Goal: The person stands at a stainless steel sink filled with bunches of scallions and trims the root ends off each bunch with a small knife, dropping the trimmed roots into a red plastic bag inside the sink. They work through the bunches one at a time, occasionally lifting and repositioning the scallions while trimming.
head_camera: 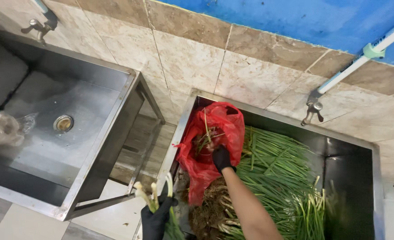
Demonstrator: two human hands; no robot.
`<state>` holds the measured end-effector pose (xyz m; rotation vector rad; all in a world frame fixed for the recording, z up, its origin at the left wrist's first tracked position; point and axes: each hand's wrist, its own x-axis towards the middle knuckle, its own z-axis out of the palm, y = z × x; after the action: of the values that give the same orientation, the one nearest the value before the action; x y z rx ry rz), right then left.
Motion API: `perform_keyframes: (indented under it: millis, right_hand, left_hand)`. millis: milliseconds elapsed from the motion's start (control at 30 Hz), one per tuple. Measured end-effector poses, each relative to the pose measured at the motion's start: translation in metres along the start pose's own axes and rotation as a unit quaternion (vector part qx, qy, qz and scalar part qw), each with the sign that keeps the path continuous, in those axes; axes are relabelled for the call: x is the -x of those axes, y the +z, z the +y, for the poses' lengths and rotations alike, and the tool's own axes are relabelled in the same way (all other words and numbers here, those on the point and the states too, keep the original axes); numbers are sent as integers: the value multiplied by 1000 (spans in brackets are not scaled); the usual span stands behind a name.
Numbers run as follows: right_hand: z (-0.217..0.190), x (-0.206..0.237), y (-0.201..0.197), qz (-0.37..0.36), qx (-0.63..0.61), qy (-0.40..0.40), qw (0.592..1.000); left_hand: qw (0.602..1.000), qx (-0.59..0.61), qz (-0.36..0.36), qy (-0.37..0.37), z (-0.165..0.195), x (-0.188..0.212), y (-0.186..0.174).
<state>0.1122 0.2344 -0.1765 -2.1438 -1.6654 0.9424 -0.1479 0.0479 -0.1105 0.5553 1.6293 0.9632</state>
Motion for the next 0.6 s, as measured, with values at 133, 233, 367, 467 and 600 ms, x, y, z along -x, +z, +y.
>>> perform_keyframes:
  millis: [133, 233, 367, 467, 600]
  right_hand:
    - [-9, 4, 3, -212, 25, 57, 975]
    - [-14, 5, 5, -199, -3, 49, 979]
    - [-15, -3, -3, 10, -100, -40, 994]
    - [-17, 12, -17, 194, -191, -165, 948]
    - [-14, 60, -40, -7, -434, -32, 900]
  left_hand:
    - [995, 83, -45, 18, 6, -2, 22]
    - [995, 88, -54, 6, 18, -5, 35]
    - [995, 58, -77, -4, 42, -3, 47]
    - [994, 18, -110, -6, 65, -1, 59]
    - [983, 15, -181, 16, 84, -5, 85]
